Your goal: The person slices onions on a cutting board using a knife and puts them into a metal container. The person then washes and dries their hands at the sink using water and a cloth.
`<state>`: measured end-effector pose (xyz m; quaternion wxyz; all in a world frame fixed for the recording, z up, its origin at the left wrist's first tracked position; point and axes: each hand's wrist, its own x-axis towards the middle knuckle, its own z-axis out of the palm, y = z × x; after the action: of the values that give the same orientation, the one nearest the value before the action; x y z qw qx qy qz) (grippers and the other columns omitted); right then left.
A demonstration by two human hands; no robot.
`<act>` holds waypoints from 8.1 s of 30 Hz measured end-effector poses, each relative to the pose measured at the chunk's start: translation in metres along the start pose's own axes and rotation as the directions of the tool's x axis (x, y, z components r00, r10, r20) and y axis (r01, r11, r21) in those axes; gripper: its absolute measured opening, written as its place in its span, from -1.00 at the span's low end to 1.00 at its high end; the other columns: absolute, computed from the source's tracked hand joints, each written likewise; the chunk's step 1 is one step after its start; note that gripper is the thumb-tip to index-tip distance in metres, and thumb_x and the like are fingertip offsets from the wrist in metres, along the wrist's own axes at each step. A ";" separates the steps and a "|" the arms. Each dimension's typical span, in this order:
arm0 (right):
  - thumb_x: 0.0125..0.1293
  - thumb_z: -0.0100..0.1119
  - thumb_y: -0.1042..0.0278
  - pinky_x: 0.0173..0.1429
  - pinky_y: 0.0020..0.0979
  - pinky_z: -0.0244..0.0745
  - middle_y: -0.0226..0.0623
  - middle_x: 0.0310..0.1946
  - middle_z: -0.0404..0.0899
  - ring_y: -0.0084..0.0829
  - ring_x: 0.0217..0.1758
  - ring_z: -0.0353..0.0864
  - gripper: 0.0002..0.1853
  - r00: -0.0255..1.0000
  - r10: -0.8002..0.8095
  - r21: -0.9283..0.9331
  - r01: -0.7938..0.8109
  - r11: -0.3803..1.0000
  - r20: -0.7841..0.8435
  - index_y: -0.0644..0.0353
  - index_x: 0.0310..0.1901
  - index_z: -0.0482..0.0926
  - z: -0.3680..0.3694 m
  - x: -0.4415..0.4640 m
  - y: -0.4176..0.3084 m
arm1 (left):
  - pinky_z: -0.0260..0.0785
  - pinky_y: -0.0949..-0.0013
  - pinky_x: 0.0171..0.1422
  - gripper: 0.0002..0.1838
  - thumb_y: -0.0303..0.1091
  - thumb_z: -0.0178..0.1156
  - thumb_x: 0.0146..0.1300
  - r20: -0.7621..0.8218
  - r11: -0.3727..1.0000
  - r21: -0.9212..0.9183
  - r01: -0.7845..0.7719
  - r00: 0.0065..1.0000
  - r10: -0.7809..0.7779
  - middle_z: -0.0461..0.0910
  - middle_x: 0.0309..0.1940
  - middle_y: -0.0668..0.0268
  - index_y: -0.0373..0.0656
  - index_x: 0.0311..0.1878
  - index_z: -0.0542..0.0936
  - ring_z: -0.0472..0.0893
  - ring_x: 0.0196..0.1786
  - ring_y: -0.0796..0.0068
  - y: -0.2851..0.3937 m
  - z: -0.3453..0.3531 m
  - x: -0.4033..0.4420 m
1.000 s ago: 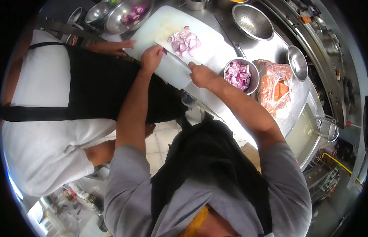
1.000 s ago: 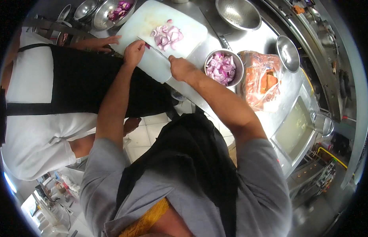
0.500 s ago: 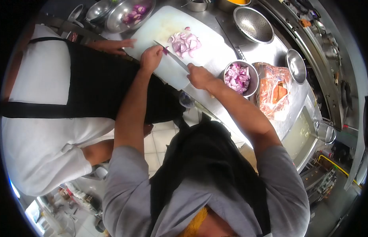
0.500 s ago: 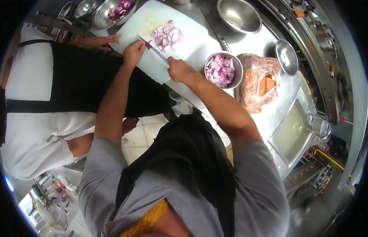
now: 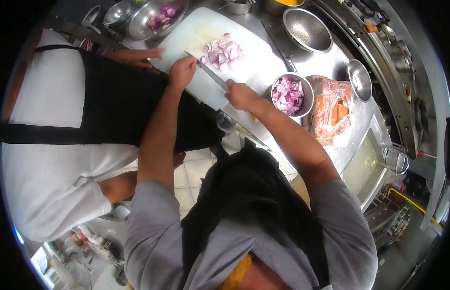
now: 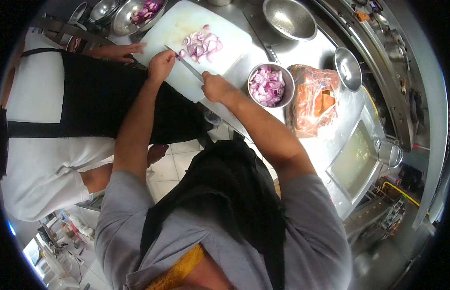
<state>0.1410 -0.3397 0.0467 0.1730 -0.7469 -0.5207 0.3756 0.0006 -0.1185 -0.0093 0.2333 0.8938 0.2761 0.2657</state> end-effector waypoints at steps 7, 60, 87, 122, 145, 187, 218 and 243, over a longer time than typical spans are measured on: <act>0.41 0.13 0.25 0.04 0.10 0.49 0.24 -0.22 0.64 0.24 -0.07 0.64 -0.69 0.995 0.033 -0.063 -0.039 0.997 -0.099 0.31 0.00 0.39 -0.015 -0.008 -0.002 | 0.51 0.24 -0.25 -0.89 -0.46 0.29 0.18 -0.049 0.997 -0.069 0.028 0.998 -0.031 0.66 -0.42 0.15 -0.15 -0.21 0.66 0.67 -0.39 0.21 -0.007 0.006 -0.001; 0.43 0.06 0.27 0.05 0.21 0.44 0.34 -0.27 0.62 0.33 -0.09 0.60 -0.70 0.971 0.192 0.053 -0.186 0.981 -0.140 0.33 0.00 0.33 -0.018 -0.014 0.010 | 0.45 0.22 0.01 -0.40 -0.08 0.45 0.05 -0.348 0.755 -0.539 0.373 0.718 -0.603 0.58 -0.24 0.18 -0.23 0.01 0.42 0.60 -0.17 0.27 0.001 0.007 0.116; 0.42 0.09 0.26 0.06 0.12 0.54 0.24 -0.20 0.66 0.23 -0.07 0.67 -0.68 0.998 -0.050 -0.300 0.039 0.953 -0.029 0.30 0.06 0.42 -0.053 -0.050 -0.018 | 0.52 0.25 -0.15 -0.78 -0.60 0.36 0.04 -0.122 0.980 -0.150 0.130 0.981 -0.149 0.55 -0.32 0.18 -0.16 -0.22 0.63 0.62 -0.29 0.26 0.030 0.003 -0.015; 0.48 0.01 0.17 0.10 0.13 0.51 0.25 -0.17 0.66 0.23 -0.03 0.66 -0.66 0.992 0.043 -0.217 -0.068 0.974 -0.117 0.29 0.06 0.39 -0.040 -0.020 -0.002 | 0.47 0.02 0.04 -0.80 -0.46 0.29 0.12 -0.059 0.996 0.004 0.086 0.995 -0.086 0.56 -0.16 0.09 -0.05 -0.15 0.62 0.57 -0.06 -0.04 0.031 0.023 -0.002; 0.54 0.01 0.10 -0.64 -0.51 0.33 -0.42 -0.57 0.35 -0.61 -0.68 0.36 -0.64 0.971 0.190 0.577 -0.240 0.781 0.146 0.27 0.08 0.42 -0.070 -0.036 -0.012 | 0.18 -0.03 0.45 -0.59 -0.16 0.06 0.46 -0.116 0.974 0.203 -0.096 0.986 0.121 0.44 0.39 0.24 -0.06 0.28 0.54 0.36 0.43 0.07 0.058 0.029 0.013; 0.47 0.04 0.21 0.04 0.09 0.55 0.22 -0.21 0.67 0.18 -0.07 0.67 -0.66 0.997 -0.060 -0.293 0.043 0.955 -0.049 0.34 0.07 0.45 -0.046 -0.051 -0.013 | 0.39 -0.12 -0.01 -0.87 -0.29 0.32 0.19 0.022 0.945 0.278 0.169 0.983 -0.182 0.63 -0.23 0.32 0.13 -0.19 0.64 0.61 -0.06 0.08 0.048 0.005 -0.015; 0.46 0.03 0.21 0.10 0.08 0.53 0.23 -0.20 0.66 0.19 -0.05 0.66 -0.67 1.000 -0.007 -0.235 0.002 0.972 -0.017 0.35 0.03 0.47 -0.042 -0.030 -0.017 | 0.31 -0.05 0.09 -0.91 -0.30 0.32 0.17 -0.057 0.941 0.266 0.210 0.978 -0.202 0.65 -0.21 0.43 0.16 -0.26 0.65 0.58 -0.02 0.17 0.053 0.007 -0.019; 0.46 0.05 0.19 0.07 0.10 0.53 0.25 -0.22 0.66 0.23 -0.08 0.66 -0.64 1.000 -0.027 -0.174 0.027 0.984 0.001 0.35 0.05 0.46 -0.036 -0.033 -0.006 | 0.35 -0.02 0.04 -0.94 -0.28 0.33 0.19 -0.057 0.932 0.302 0.199 0.980 -0.191 0.67 -0.23 0.42 0.17 -0.27 0.68 0.61 -0.04 0.14 0.050 0.004 -0.021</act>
<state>0.1586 -0.3629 0.0869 0.1127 -0.7523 -0.5614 0.3257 0.0064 -0.1693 0.0084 0.1135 0.8836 0.4042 0.2074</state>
